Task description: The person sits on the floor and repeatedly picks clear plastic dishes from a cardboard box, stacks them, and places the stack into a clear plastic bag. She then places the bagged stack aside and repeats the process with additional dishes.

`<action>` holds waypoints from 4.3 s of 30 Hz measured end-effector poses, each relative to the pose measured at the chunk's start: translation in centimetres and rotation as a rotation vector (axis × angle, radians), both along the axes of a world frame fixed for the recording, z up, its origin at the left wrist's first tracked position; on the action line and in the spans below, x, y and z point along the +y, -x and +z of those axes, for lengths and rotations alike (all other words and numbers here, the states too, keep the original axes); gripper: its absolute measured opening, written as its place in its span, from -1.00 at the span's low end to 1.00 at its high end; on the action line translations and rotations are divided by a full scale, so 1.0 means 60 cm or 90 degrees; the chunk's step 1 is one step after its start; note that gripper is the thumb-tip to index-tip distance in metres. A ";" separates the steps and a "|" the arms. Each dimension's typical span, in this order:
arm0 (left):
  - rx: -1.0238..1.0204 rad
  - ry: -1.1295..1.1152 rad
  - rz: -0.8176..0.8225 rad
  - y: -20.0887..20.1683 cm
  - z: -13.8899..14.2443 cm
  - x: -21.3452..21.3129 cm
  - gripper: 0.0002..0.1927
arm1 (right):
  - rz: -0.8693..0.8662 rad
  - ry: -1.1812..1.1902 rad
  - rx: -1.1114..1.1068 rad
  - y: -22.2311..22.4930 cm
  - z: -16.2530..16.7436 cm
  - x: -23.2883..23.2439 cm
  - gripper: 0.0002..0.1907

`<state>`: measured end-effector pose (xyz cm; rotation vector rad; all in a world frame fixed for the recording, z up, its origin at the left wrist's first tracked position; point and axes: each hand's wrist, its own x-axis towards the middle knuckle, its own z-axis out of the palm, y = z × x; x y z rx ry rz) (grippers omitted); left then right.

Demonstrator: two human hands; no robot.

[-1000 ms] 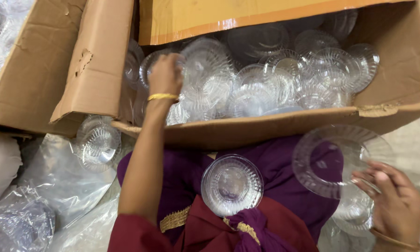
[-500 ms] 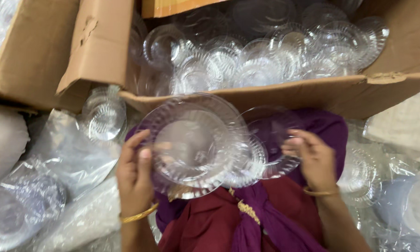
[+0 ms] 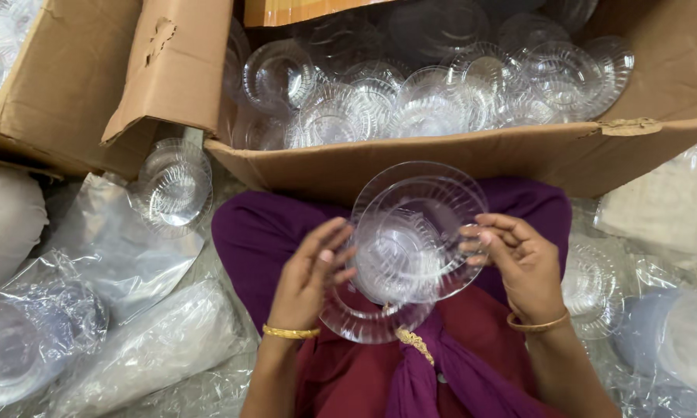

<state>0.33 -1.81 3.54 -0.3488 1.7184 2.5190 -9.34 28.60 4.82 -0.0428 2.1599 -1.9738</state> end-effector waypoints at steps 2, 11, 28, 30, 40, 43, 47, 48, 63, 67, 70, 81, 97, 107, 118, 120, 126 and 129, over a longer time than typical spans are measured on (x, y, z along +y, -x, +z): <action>-0.002 0.017 0.056 -0.004 -0.003 -0.020 -0.54 | -0.039 -0.016 0.028 -0.001 0.001 0.004 -0.71; 0.040 0.067 0.227 -0.001 -0.004 -0.067 -0.58 | -0.131 -0.038 0.084 0.008 0.006 0.076 -0.73; 0.096 0.110 0.112 0.045 0.011 0.057 -0.74 | 0.042 -0.007 0.016 -0.030 0.025 0.027 -0.60; 0.077 0.134 0.180 0.045 0.011 0.052 -0.77 | -0.020 -0.040 0.022 -0.025 0.018 0.070 -0.60; 0.059 0.103 0.233 0.051 0.015 0.026 -0.77 | -0.469 -0.441 0.024 -0.021 -0.140 0.490 -0.73; 0.072 0.115 0.224 0.056 0.019 0.030 -0.77 | -0.483 -0.564 -0.097 -0.048 -0.184 0.490 -0.78; 0.087 0.142 0.191 0.055 0.027 0.033 -0.77 | -0.445 -0.638 -0.103 -0.058 -0.208 0.447 -0.83; 0.093 0.154 0.181 0.054 0.028 0.034 -0.77 | -0.439 -0.651 -0.055 -0.055 -0.209 0.442 -0.82; 0.156 0.617 -0.197 0.111 -0.176 0.035 -0.28 | -0.300 -0.257 0.345 0.193 0.031 0.243 -0.75; 0.093 0.565 -0.292 0.118 -0.243 0.051 -0.25 | 0.022 -0.375 0.429 0.360 0.101 0.104 -0.73; 0.140 0.487 -0.298 0.111 -0.255 0.042 -0.20 | 0.293 -0.607 0.428 0.500 0.077 0.010 -0.64; 0.070 0.320 -0.168 0.146 -0.270 0.047 -0.39 | 0.506 -0.969 0.529 0.721 -0.183 -0.230 -0.78; 0.062 0.248 -0.127 0.147 -0.271 0.055 -0.55 | 0.168 -1.193 0.615 0.712 -0.305 -0.319 -0.53; 0.125 0.267 -0.074 0.156 -0.199 0.040 -0.62 | 0.365 -0.888 0.411 0.584 -0.050 -0.188 -0.79; 0.118 -0.597 -0.078 0.107 -0.048 0.023 -0.13 | 0.443 -0.508 0.869 0.190 0.205 -0.070 -0.63; 0.153 -0.729 -0.098 0.094 -0.033 0.031 -0.10 | 0.520 -0.467 0.923 0.130 0.196 -0.052 -0.63; -0.071 -0.340 0.081 0.044 -0.033 0.050 -0.12 | 0.379 -0.261 0.591 0.024 0.108 -0.003 -0.73; -0.001 -0.218 0.096 0.007 -0.040 0.044 -0.12 | 0.060 0.046 0.186 -0.017 0.064 0.012 -0.79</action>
